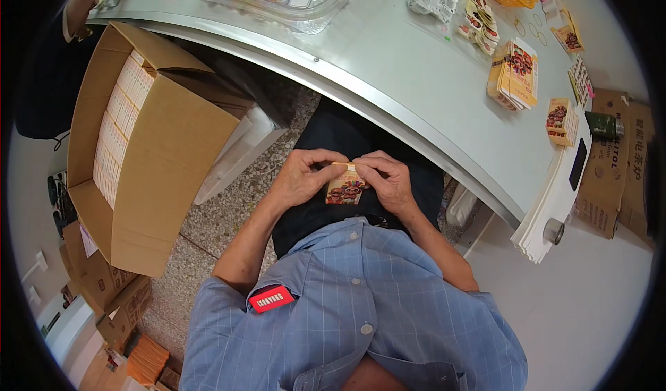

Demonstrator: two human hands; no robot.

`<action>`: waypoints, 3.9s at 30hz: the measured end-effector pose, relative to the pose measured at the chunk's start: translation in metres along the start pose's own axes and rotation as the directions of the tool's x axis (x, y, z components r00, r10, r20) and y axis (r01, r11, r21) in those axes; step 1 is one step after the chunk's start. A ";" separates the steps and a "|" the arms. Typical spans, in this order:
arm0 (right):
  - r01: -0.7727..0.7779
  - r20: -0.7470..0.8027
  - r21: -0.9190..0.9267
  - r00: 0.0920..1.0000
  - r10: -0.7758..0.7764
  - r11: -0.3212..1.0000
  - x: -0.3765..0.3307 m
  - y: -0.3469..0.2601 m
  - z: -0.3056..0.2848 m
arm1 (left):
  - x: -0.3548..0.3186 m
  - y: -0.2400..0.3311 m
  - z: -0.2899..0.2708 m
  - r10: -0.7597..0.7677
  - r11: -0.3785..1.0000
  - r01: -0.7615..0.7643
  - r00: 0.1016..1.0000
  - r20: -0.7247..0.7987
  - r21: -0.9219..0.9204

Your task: Packaging various small snack products and packets into cardboard boxes at a factory workstation.

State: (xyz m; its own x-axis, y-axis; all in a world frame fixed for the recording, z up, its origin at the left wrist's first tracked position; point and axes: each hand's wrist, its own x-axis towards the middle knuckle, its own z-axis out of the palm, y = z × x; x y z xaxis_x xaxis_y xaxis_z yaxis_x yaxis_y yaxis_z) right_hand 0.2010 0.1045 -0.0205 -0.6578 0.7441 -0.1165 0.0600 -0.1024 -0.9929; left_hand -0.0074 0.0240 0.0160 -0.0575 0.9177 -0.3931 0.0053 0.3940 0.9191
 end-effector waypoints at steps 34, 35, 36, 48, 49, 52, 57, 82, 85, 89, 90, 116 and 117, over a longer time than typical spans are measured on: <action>0.203 0.083 -0.163 0.978 -0.192 0.965 -0.004 -0.010 -0.005 | -0.018 -0.011 0.012 0.271 0.944 -0.258 0.962 -0.038 0.207; 0.055 0.066 -0.170 0.997 -0.044 0.984 -0.010 -0.021 -0.003 | -0.023 -0.006 0.013 0.258 0.953 -0.234 0.961 -0.105 0.193; -0.070 0.075 0.003 0.995 0.069 0.998 -0.013 -0.029 -0.003 | -0.027 -0.005 0.014 0.239 0.962 -0.208 0.955 -0.175 0.178; 0.264 -0.310 -0.618 0.785 -0.537 0.741 -0.059 -0.142 -0.113 | 0.026 0.078 0.076 0.368 0.843 -0.390 0.921 -0.131 -0.370; 0.251 -0.323 -0.731 0.692 -0.646 0.634 -0.063 -0.143 -0.144 | 0.028 0.076 0.076 0.371 0.842 -0.392 0.920 -0.129 -0.371; -0.025 -0.500 -0.835 0.450 -0.740 0.549 -0.051 -0.158 -0.224 | 0.034 0.057 0.071 0.293 0.906 -0.299 0.954 -0.068 -0.300; -0.333 -0.559 -0.829 0.444 -0.700 0.450 0.008 -0.137 -0.327 | 0.033 0.030 0.067 0.078 0.938 -0.115 0.989 -0.124 -0.328; -0.294 -0.797 -0.302 0.600 -0.070 0.907 0.082 -0.131 -0.260 | 0.025 0.004 0.057 -0.035 0.927 -0.051 0.975 -0.221 -0.371; -0.239 -0.692 -0.432 0.707 -0.149 0.870 0.083 -0.115 -0.269 | 0.029 0.002 0.059 -0.004 0.934 -0.064 0.982 -0.190 -0.353; -0.176 -0.727 -0.246 0.684 -0.061 0.953 0.083 -0.112 -0.270 | 0.033 0.004 0.061 0.009 0.940 -0.075 0.981 -0.196 -0.332; -0.130 -0.742 -0.190 0.668 -0.056 0.973 0.082 -0.111 -0.270 | 0.033 0.002 0.061 0.008 0.939 -0.074 0.981 -0.194 -0.336; 0.019 -0.274 0.243 0.961 0.050 0.970 -0.023 -0.081 -0.011 | 0.030 0.057 0.043 0.272 0.677 0.043 0.913 0.304 -0.735; 0.133 -0.189 0.009 0.973 -0.129 0.991 -0.022 -0.080 -0.015 | 0.031 0.057 0.040 0.225 0.774 0.007 0.932 0.285 -0.633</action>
State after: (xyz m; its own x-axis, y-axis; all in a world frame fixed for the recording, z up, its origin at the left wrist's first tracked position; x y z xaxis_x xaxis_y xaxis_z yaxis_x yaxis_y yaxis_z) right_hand 0.2217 0.1062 0.0607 -0.5058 0.8626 0.0104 -0.0349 -0.0083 -0.9994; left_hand 0.0312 0.0769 0.0557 0.2325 0.9582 -0.1667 -0.6283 0.2789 0.7262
